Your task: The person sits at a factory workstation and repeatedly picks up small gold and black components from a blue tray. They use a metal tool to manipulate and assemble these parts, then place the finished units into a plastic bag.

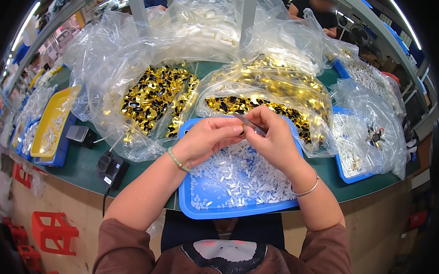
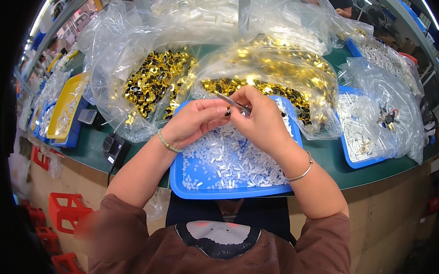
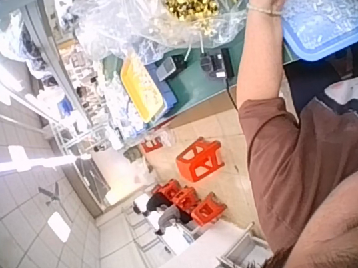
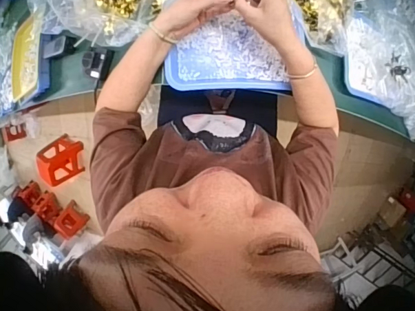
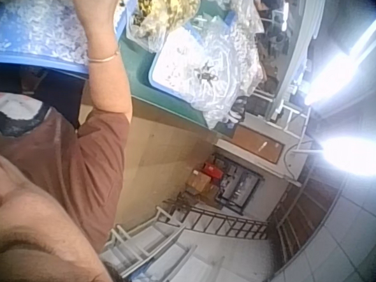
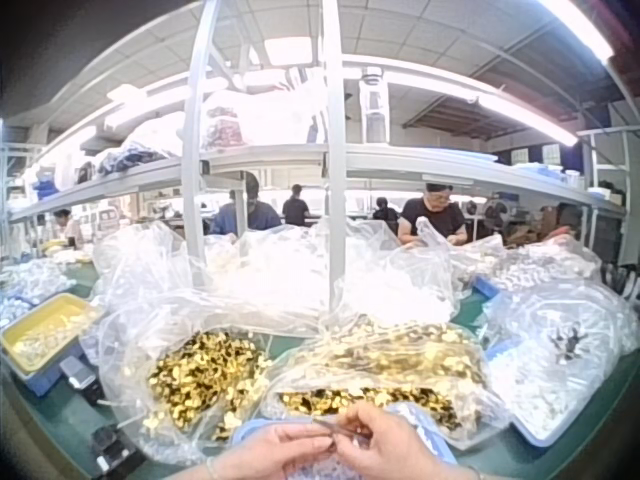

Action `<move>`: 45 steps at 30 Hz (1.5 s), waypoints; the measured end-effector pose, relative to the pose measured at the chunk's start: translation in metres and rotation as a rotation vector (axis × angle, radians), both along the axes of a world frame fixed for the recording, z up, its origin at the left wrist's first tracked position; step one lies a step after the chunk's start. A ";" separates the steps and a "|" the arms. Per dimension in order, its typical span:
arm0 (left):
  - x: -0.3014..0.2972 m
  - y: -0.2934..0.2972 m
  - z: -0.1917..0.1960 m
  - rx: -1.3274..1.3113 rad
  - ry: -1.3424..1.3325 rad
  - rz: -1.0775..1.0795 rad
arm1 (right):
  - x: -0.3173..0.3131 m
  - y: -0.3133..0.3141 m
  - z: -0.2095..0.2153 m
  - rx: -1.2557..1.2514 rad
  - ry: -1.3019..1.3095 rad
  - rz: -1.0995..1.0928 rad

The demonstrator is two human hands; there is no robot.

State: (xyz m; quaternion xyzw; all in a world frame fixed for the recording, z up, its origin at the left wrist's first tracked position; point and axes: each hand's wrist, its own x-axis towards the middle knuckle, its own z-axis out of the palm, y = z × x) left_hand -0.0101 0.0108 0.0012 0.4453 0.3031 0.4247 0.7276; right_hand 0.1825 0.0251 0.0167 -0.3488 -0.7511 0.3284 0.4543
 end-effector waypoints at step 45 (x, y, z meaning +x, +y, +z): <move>0.001 -0.002 -0.002 0.171 0.145 0.069 | 0.008 0.004 0.012 0.270 -0.311 0.157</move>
